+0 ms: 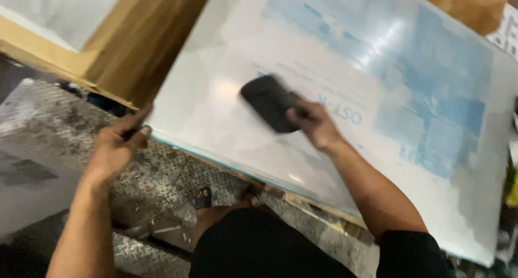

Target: The recorder uses a sponge and liquid to clean and wipe down a large industrial printing plate.

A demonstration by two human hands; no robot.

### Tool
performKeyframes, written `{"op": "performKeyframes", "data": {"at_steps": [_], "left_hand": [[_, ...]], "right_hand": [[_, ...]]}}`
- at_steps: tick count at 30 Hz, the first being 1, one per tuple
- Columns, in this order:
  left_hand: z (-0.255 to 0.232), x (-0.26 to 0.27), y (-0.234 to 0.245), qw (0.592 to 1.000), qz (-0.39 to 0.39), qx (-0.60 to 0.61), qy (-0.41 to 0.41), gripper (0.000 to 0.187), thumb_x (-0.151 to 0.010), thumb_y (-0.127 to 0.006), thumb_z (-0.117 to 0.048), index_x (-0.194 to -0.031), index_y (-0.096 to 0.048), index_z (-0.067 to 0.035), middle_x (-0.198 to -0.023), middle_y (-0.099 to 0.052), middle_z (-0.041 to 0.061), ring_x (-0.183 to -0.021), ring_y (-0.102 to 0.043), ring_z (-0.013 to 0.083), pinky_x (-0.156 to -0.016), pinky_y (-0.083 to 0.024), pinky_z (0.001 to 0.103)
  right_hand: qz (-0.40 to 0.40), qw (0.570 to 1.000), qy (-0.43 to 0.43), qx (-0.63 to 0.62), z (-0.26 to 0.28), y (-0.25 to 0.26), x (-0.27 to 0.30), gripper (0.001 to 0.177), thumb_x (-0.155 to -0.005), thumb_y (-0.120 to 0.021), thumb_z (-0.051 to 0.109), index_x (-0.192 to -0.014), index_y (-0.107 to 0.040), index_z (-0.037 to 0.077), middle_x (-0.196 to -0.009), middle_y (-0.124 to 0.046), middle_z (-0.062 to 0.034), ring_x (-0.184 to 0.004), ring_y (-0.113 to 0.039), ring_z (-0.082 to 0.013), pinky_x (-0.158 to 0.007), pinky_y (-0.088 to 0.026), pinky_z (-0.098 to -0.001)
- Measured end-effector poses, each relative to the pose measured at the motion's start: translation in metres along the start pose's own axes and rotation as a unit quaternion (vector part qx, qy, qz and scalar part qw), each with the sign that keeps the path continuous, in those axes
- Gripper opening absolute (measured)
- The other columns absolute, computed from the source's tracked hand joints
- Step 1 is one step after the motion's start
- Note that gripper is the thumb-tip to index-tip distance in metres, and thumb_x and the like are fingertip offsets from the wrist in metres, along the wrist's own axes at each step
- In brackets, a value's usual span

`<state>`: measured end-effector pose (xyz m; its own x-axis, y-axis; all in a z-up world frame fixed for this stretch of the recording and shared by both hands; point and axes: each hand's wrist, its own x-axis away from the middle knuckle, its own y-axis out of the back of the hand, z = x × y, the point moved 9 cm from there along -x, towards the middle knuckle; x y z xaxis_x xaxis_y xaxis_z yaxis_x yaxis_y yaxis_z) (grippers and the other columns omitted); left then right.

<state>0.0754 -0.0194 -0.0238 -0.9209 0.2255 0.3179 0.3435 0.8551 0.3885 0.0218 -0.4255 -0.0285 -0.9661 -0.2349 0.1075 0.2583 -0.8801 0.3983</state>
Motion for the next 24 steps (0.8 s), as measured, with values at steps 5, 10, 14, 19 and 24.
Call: {"op": "performKeyframes", "data": {"at_steps": [5, 10, 14, 19, 24], "left_hand": [[-0.006, -0.008, 0.014, 0.990, -0.040, -0.021, -0.136, 0.049, -0.096, -0.068, -0.002, -0.144, -0.063, -0.012, -0.133, -0.067, 0.019, -0.107, -0.062, 0.0238, -0.091, -0.051, 0.039], [0.017, -0.015, 0.014, 0.990, -0.021, -0.012, -0.137, 0.049, -0.099, -0.067, -0.001, -0.147, -0.063, -0.009, -0.125, -0.069, 0.015, -0.100, -0.063, 0.0179, -0.086, -0.054, 0.032], [0.022, -0.014, 0.017, 0.996, -0.044, -0.012, -0.072, 0.047, -0.102, -0.068, -0.003, -0.148, -0.064, -0.009, -0.115, -0.072, 0.013, -0.088, -0.064, 0.0157, -0.077, -0.055, 0.030], [0.007, -0.014, 0.014, 0.993, -0.038, -0.007, -0.115, 0.047, -0.101, -0.067, -0.002, -0.148, -0.063, -0.007, -0.121, -0.070, 0.010, -0.093, -0.064, 0.0125, -0.080, -0.054, 0.028], [0.018, -0.008, 0.021, 0.994, -0.050, 0.019, -0.092, 0.046, -0.098, -0.067, -0.001, -0.143, -0.063, -0.009, -0.125, -0.069, 0.002, -0.093, -0.065, 0.0108, -0.077, -0.056, 0.027]], "right_hand": [[-0.446, 0.851, -0.022, 0.275, -0.101, 0.227, 0.258, 0.020, -0.118, -0.063, 0.019, -0.122, -0.059, 0.000, -0.107, -0.061, -0.0133, -0.094, -0.058, -0.0234, -0.085, -0.048, -0.0360], [-0.384, 0.686, -0.331, 0.521, -0.179, 0.288, 0.404, 0.039, -0.097, -0.067, 0.020, -0.125, -0.066, -0.008, -0.103, -0.067, -0.0337, -0.095, -0.063, -0.0527, -0.083, -0.052, -0.0547], [-0.390, 0.776, -0.256, 0.425, -0.155, 0.196, 0.269, 0.025, -0.096, -0.064, 0.022, -0.108, -0.069, 0.000, -0.107, -0.068, -0.0282, -0.099, -0.063, -0.0498, -0.082, -0.051, -0.0561], [-0.260, 0.920, -0.132, 0.263, 0.026, -0.042, 0.021, 0.033, -0.099, -0.055, 0.017, -0.126, -0.056, -0.002, -0.107, -0.061, -0.0271, -0.094, -0.062, -0.0413, -0.079, -0.052, -0.0494], [-0.043, 0.984, -0.039, 0.166, 0.104, -0.209, -0.113, 0.041, -0.094, -0.056, 0.015, -0.132, -0.059, -0.001, -0.106, -0.061, -0.0196, -0.088, -0.061, -0.0288, -0.075, -0.053, -0.0460]]}}
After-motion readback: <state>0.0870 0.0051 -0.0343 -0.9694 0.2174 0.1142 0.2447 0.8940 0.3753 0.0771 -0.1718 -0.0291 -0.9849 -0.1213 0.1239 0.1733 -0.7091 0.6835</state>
